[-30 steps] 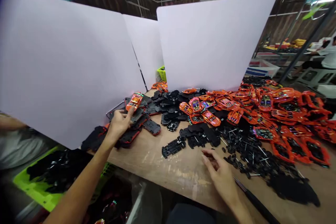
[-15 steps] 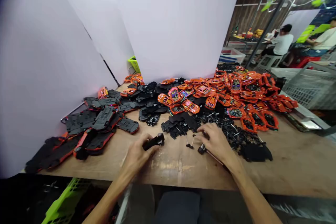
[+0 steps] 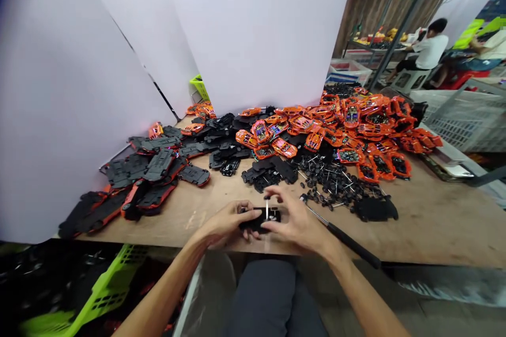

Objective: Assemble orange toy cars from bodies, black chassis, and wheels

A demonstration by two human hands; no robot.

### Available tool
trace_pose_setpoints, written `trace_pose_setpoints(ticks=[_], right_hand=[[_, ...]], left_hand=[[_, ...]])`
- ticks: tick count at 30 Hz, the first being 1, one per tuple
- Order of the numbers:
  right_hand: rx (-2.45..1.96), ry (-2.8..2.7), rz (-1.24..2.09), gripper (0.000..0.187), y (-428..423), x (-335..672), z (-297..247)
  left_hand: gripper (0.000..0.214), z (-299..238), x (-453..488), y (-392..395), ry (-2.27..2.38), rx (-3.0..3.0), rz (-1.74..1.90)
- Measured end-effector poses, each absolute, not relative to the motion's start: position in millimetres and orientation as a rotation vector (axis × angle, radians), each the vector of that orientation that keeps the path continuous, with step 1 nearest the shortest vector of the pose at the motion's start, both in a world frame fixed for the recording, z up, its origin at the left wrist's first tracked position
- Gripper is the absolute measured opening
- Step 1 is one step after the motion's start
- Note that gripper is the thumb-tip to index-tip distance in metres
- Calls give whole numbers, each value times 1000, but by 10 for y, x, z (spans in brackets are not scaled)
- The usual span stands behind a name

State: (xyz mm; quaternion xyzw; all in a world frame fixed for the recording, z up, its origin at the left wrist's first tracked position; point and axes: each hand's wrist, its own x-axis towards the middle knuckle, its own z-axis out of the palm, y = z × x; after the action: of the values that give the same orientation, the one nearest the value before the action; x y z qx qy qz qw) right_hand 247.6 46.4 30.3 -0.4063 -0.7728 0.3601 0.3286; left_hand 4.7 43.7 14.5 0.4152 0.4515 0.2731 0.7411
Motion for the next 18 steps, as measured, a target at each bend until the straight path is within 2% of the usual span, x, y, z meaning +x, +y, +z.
trace_pose_setpoints(ticks=[5,9,15,18], right_hand=[[-1090,-1978,956,67,374,2189,50],[-1056,-1931,989,71,413,2077,96],[-1064,-2007,1041,78,424,1945,204],[-1090,-2040,1000,83,373,1942,160]], left_hand=[[53,130,0,367,998,863,834],[55,136,-15,209,950,736,841],[63,23,141,68,1243,438,975],[59,-23,253,72,1304,469,1037]])
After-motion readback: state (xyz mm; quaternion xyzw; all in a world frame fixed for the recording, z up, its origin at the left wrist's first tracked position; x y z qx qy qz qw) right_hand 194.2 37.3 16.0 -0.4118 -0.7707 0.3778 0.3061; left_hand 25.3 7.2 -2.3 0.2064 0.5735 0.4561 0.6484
